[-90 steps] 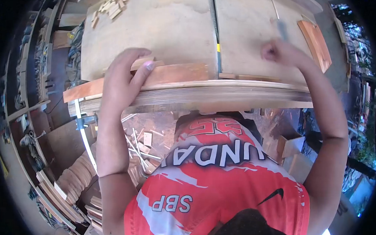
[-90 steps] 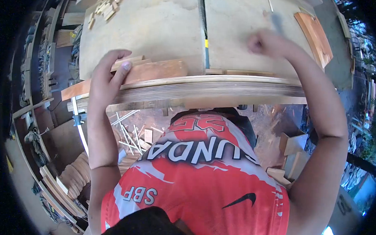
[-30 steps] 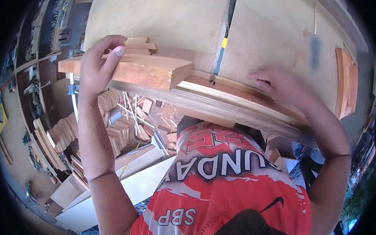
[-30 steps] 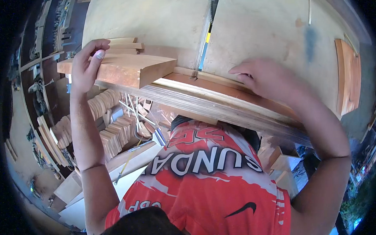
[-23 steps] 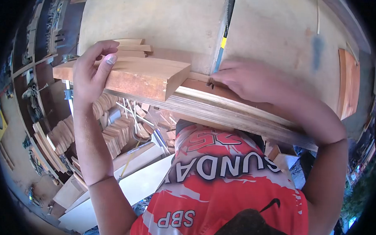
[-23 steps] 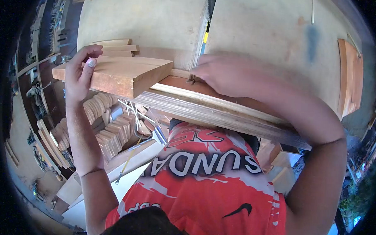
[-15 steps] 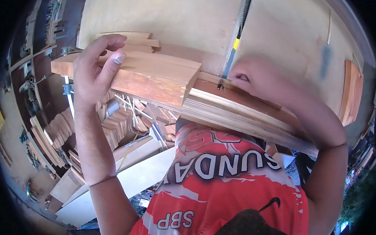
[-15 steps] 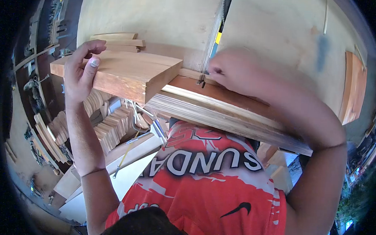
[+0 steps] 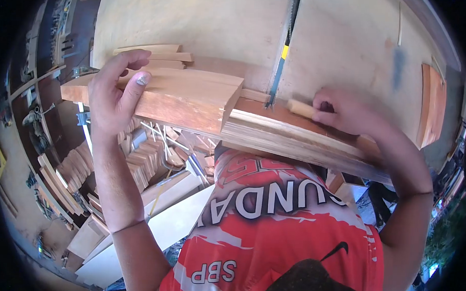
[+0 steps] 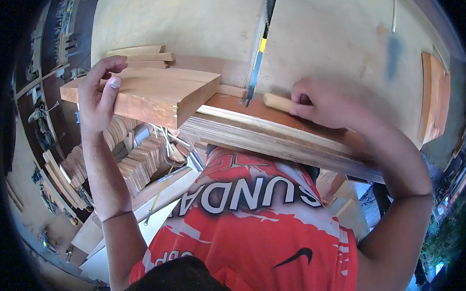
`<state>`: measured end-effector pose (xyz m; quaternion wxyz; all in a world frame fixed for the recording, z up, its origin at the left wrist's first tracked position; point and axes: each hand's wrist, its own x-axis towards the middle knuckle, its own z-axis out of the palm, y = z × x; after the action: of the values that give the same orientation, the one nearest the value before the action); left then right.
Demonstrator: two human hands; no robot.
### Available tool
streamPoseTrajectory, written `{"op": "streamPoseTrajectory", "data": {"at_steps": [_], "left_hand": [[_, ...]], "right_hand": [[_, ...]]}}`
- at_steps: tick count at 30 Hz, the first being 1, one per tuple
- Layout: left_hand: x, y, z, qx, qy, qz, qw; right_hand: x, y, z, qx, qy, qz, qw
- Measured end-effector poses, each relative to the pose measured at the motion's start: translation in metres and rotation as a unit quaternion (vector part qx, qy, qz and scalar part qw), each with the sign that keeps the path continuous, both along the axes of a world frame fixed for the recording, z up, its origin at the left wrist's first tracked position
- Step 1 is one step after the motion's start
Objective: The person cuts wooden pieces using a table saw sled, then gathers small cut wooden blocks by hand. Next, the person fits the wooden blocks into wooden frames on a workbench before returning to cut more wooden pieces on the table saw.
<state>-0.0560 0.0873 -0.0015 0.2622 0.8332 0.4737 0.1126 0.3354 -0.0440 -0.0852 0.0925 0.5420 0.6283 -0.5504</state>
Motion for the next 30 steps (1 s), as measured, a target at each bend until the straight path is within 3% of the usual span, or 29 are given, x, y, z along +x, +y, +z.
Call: {"op": "streamPoseTrajectory", "data": {"at_steps": [2,3,5,6,8,9,11,12,14,18,19,20,24,25,26,30], "left_hand": [[-0.002,0.0,0.002,-0.029,0.035,-0.015,0.999],[-0.002,0.0,0.002,-0.026,0.034,-0.017,0.999],[-0.001,0.0,0.001,-0.032,0.033,-0.007,0.999],[-0.001,0.0,0.0,-0.028,0.031,-0.011,0.999],[-0.001,0.0,-0.003,-0.02,-0.004,0.01,1.0],[-0.001,0.001,-0.003,-0.017,-0.008,0.007,1.0],[-0.001,0.001,-0.003,-0.029,-0.008,0.009,1.0],[-0.001,0.002,-0.004,-0.027,-0.01,0.006,1.0],[-0.004,0.002,-0.008,-0.03,-0.027,0.015,0.999],[-0.007,0.005,-0.012,-0.038,-0.024,0.022,0.999],[-0.007,0.005,-0.011,-0.036,-0.023,0.014,0.999],[-0.007,0.005,-0.01,-0.034,-0.022,0.007,0.999],[-0.008,0.006,-0.011,-0.033,-0.024,0.0,0.999],[-0.008,0.005,-0.012,-0.041,-0.026,0.012,0.999],[-0.008,0.006,-0.012,-0.048,-0.028,0.024,0.998],[-0.006,0.005,-0.006,-0.078,0.005,0.029,0.996]], "right_hand": [[0.016,-0.002,0.012,0.147,0.123,-0.057,0.98],[0.026,-0.004,0.014,0.15,0.122,-0.058,0.979],[0.047,-0.01,0.016,0.092,0.239,-0.325,0.91],[0.054,-0.017,0.015,0.097,0.237,-0.327,0.91],[0.064,-0.037,0.006,0.102,0.283,-0.454,0.839],[0.067,-0.048,-0.003,0.107,0.281,-0.455,0.838],[0.072,-0.071,-0.018,-0.007,0.261,-0.512,0.819],[0.077,-0.073,-0.012,-0.004,0.26,-0.513,0.818],[0.09,-0.074,0.004,-0.14,0.244,-0.459,0.843],[0.136,-0.075,-0.002,-0.148,0.117,-0.41,0.892],[0.143,-0.072,0.005,-0.057,-0.04,-0.258,0.964],[0.147,-0.07,0.008,0.038,-0.194,-0.09,0.976],[0.12,-0.059,0.001,0.162,-0.079,-0.13,0.975],[0.107,-0.053,-0.006,0.354,-0.067,-0.068,0.93],[0.097,-0.049,-0.013,0.532,-0.053,-0.004,0.845],[0.086,-0.035,-0.042,0.527,-0.084,0.007,0.845]]}}
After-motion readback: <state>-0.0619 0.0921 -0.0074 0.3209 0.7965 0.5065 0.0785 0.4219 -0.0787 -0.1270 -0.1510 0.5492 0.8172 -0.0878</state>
